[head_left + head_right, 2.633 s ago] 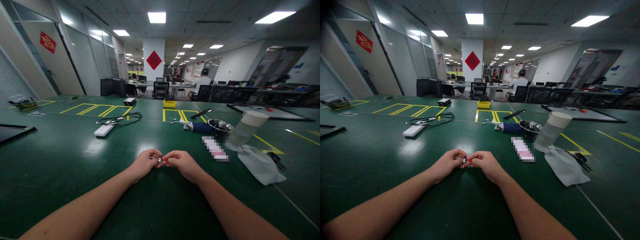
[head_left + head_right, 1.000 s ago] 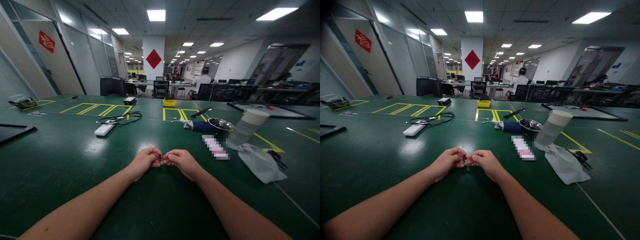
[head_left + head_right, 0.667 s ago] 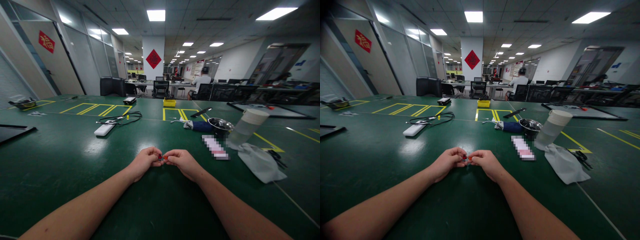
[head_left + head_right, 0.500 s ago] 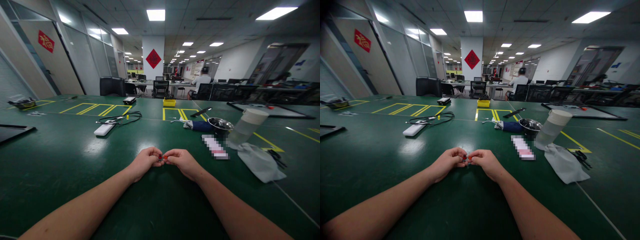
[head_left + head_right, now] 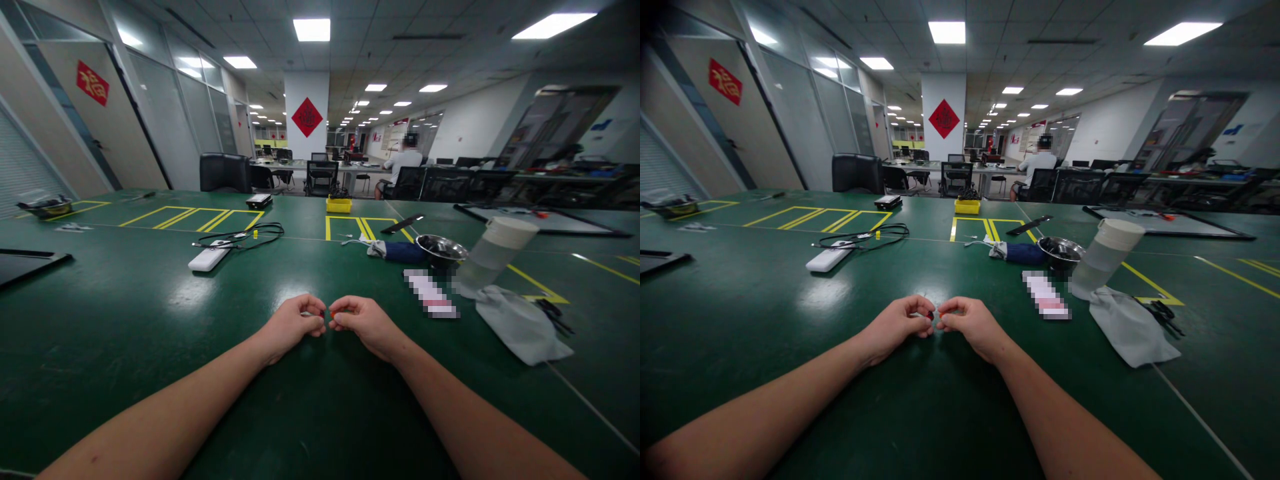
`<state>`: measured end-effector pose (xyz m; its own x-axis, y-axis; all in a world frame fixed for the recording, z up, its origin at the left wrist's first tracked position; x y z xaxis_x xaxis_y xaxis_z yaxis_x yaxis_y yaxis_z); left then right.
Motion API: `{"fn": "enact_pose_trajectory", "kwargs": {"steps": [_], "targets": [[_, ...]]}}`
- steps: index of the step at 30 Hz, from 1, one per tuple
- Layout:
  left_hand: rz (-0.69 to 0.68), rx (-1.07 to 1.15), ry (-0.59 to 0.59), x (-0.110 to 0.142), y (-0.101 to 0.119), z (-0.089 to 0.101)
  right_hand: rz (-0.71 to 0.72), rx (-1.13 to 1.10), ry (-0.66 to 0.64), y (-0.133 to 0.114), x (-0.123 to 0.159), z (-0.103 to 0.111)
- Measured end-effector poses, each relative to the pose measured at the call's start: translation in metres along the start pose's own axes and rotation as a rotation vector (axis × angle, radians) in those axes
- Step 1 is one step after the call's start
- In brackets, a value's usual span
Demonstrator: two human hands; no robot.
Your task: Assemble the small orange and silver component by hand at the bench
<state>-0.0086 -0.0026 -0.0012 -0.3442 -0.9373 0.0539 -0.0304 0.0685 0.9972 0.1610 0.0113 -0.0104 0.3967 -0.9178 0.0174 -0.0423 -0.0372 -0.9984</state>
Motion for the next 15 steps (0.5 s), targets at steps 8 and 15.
{"fn": "enact_pose_trajectory", "kwargs": {"steps": [8, 15], "targets": [[0.065, 0.105, 0.004, -0.0036, -0.0045, 0.0026, -0.046, -0.085, 0.003, 0.0001, -0.0005, -0.0003], [0.052, 0.107, 0.009, -0.003, -0.0056, 0.0027, -0.071, -0.116, -0.01, 0.0014, -0.0018, -0.0006]]}}
Point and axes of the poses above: each hand's wrist, its own x-axis away from the middle knuckle, its own z-axis out of the back of the hand, y = z × x, the point moved 3 cm from there along -x, towards the middle knuckle, and after that the axes turned 1 degree about -z, right-handed, at the moved point
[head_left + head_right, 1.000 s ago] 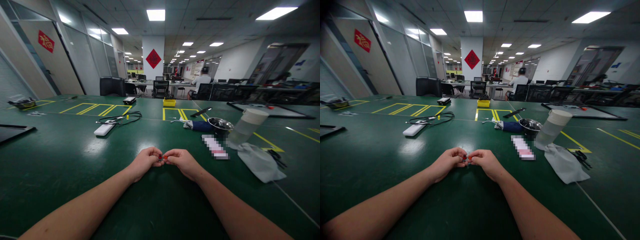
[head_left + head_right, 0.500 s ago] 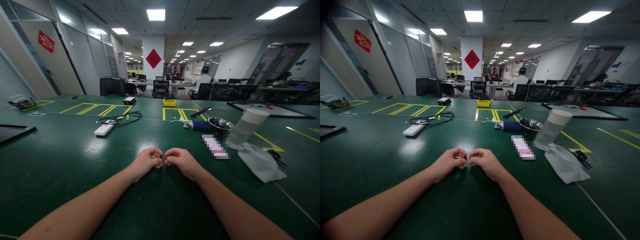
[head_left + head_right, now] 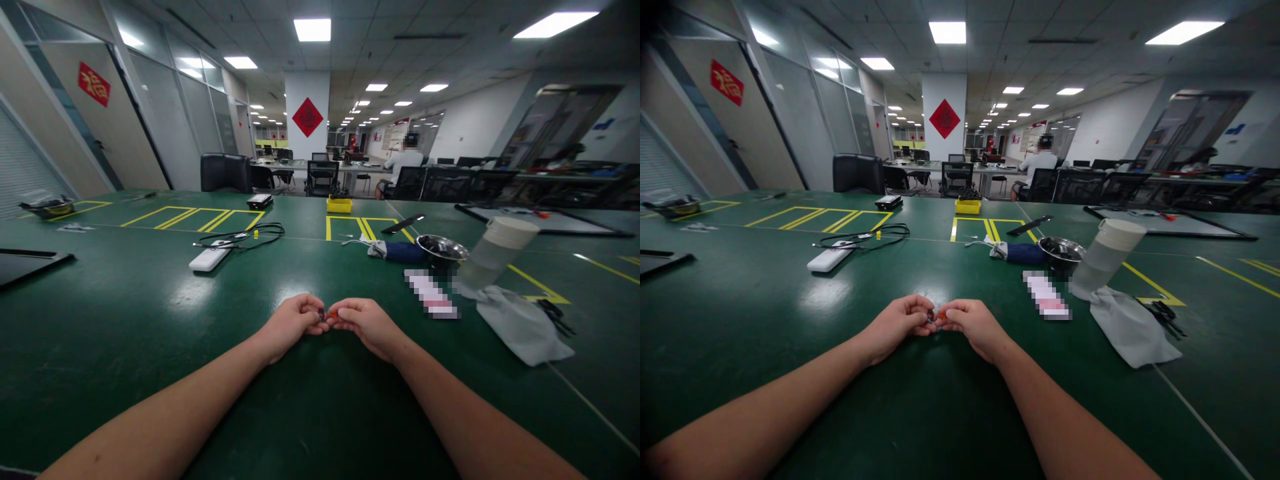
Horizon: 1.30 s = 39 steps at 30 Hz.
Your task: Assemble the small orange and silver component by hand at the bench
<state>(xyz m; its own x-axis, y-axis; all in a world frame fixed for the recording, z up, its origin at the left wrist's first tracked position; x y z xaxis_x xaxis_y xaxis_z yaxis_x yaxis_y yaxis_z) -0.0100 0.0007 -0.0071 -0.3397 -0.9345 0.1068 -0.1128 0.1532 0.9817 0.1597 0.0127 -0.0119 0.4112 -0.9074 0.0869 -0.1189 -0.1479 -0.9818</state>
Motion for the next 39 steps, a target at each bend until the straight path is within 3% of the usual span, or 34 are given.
{"fn": "enact_pose_trajectory", "kwargs": {"steps": [11, 39], "targets": [[-0.065, -0.114, 0.008, 0.001, 0.0038, -0.0004, 0.05, 0.089, 0.007, -0.0018, 0.0007, -0.0005], [-0.012, -0.083, 0.011, -0.0008, 0.0024, -0.001, 0.035, 0.032, 0.006, -0.0009, 0.0013, 0.001]]}}
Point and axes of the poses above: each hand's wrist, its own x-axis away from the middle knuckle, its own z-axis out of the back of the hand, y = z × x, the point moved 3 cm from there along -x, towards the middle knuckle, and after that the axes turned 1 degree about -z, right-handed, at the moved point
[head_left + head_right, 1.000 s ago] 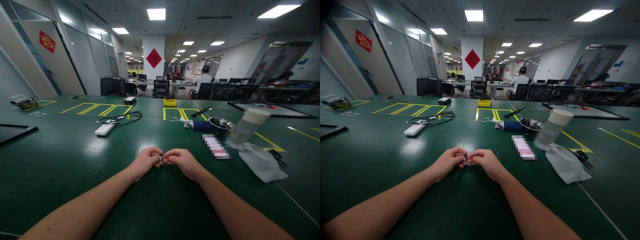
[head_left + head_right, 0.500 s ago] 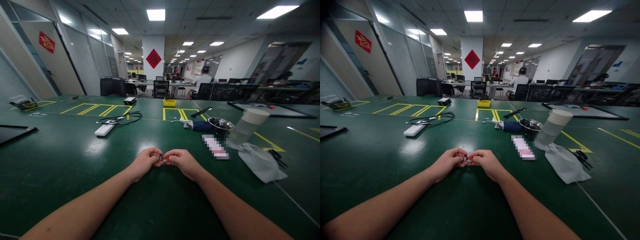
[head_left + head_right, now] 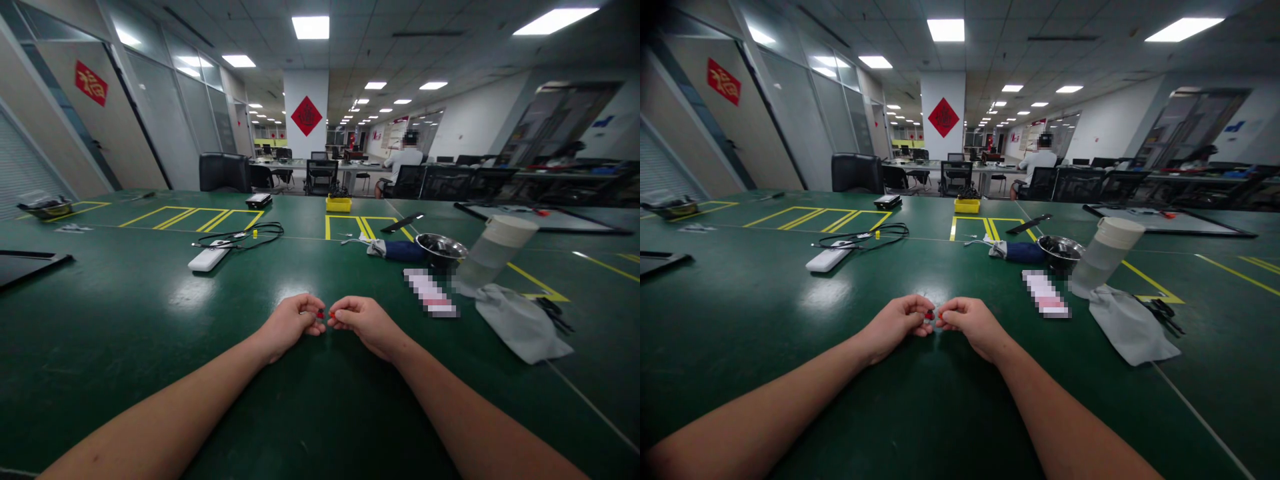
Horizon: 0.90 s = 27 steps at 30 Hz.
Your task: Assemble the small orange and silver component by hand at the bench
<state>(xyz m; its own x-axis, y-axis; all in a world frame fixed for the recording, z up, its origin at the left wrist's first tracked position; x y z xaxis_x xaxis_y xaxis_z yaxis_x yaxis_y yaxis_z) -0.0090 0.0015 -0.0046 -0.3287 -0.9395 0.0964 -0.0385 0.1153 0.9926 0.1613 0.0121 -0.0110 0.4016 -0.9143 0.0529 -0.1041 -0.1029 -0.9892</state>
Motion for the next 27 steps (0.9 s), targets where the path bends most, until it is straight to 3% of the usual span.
{"fn": "enact_pose_trajectory", "kwargs": {"steps": [11, 27], "targets": [[0.023, 0.124, -0.01, -0.0008, -0.0024, 0.0015, -0.057, -0.136, -0.04, -0.0021, 0.0003, -0.0008], [-0.001, 0.064, -0.013, 0.0017, 0.0015, 0.0016, -0.04, -0.022, -0.016, -0.004, 0.0021, -0.0034]]}}
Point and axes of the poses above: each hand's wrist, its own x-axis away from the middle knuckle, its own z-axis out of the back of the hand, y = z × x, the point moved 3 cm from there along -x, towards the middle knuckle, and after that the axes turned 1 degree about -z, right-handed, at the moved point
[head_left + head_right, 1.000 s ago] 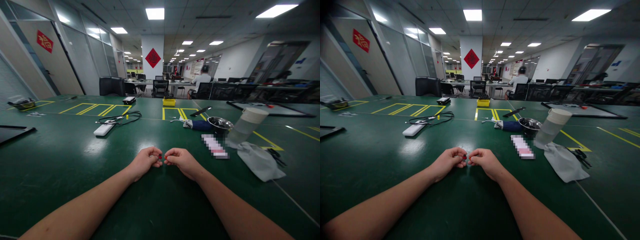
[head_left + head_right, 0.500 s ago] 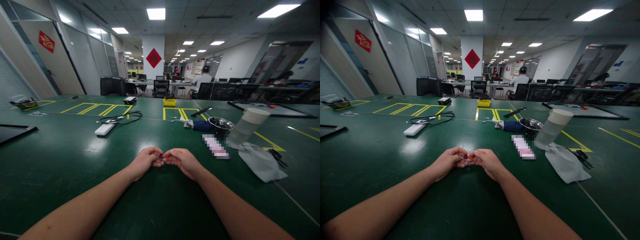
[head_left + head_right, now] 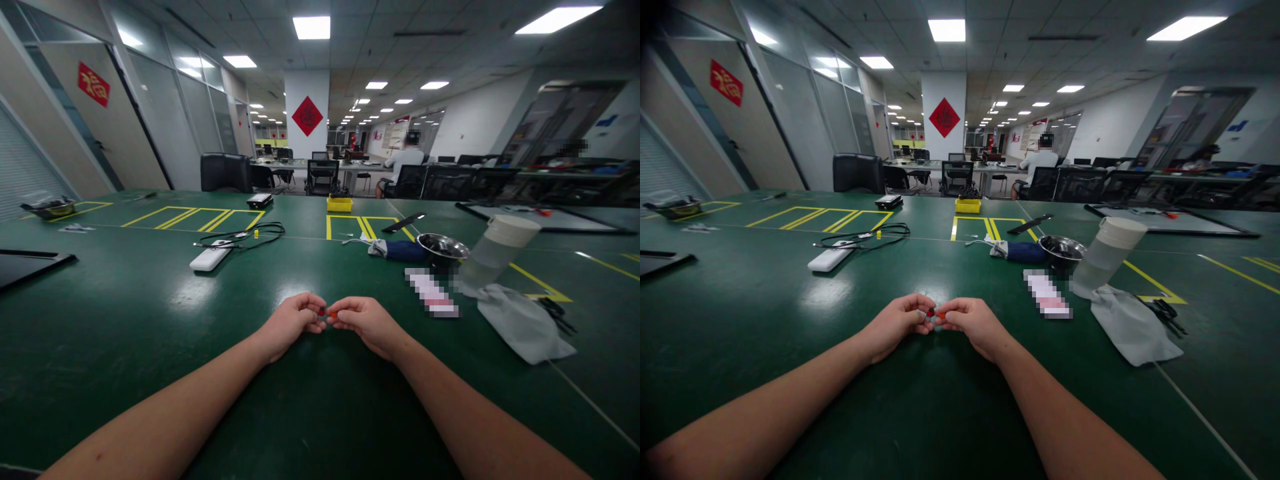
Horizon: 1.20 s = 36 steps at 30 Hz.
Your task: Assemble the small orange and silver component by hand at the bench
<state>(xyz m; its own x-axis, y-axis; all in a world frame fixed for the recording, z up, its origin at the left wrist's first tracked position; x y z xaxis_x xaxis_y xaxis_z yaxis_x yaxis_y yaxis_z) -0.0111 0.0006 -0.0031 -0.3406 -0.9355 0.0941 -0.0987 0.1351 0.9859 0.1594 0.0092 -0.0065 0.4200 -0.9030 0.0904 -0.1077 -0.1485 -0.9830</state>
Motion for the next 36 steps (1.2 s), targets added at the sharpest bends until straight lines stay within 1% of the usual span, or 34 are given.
{"fn": "enact_pose_trajectory", "kwargs": {"steps": [9, 13, 16, 20, 28, 36], "targets": [[-0.05, -0.096, -0.009, 0.0032, 0.0024, -0.0023, 0.034, 0.048, -0.012, -0.0003, 0.0002, 0.0006], [-0.009, -0.04, -0.013, 0.0018, 0.0008, -0.0011, 0.054, 0.05, 0.001, 0.0006, 0.0001, 0.0012], [0.032, 0.043, -0.02, -0.0007, -0.0022, 0.0006, 0.04, 0.02, 0.007, 0.0013, -0.0008, 0.0014], [0.051, 0.106, -0.018, -0.0028, -0.0051, 0.0015, 0.022, -0.043, -0.017, 0.0013, -0.0018, 0.0012], [0.026, 0.104, -0.023, -0.0027, -0.0056, 0.0018, 0.008, -0.042, -0.033, 0.0013, -0.0016, 0.0016], [0.044, 0.087, -0.002, -0.002, -0.0034, 0.0008, 0.001, -0.025, -0.019, 0.0001, -0.0007, 0.0008]]}}
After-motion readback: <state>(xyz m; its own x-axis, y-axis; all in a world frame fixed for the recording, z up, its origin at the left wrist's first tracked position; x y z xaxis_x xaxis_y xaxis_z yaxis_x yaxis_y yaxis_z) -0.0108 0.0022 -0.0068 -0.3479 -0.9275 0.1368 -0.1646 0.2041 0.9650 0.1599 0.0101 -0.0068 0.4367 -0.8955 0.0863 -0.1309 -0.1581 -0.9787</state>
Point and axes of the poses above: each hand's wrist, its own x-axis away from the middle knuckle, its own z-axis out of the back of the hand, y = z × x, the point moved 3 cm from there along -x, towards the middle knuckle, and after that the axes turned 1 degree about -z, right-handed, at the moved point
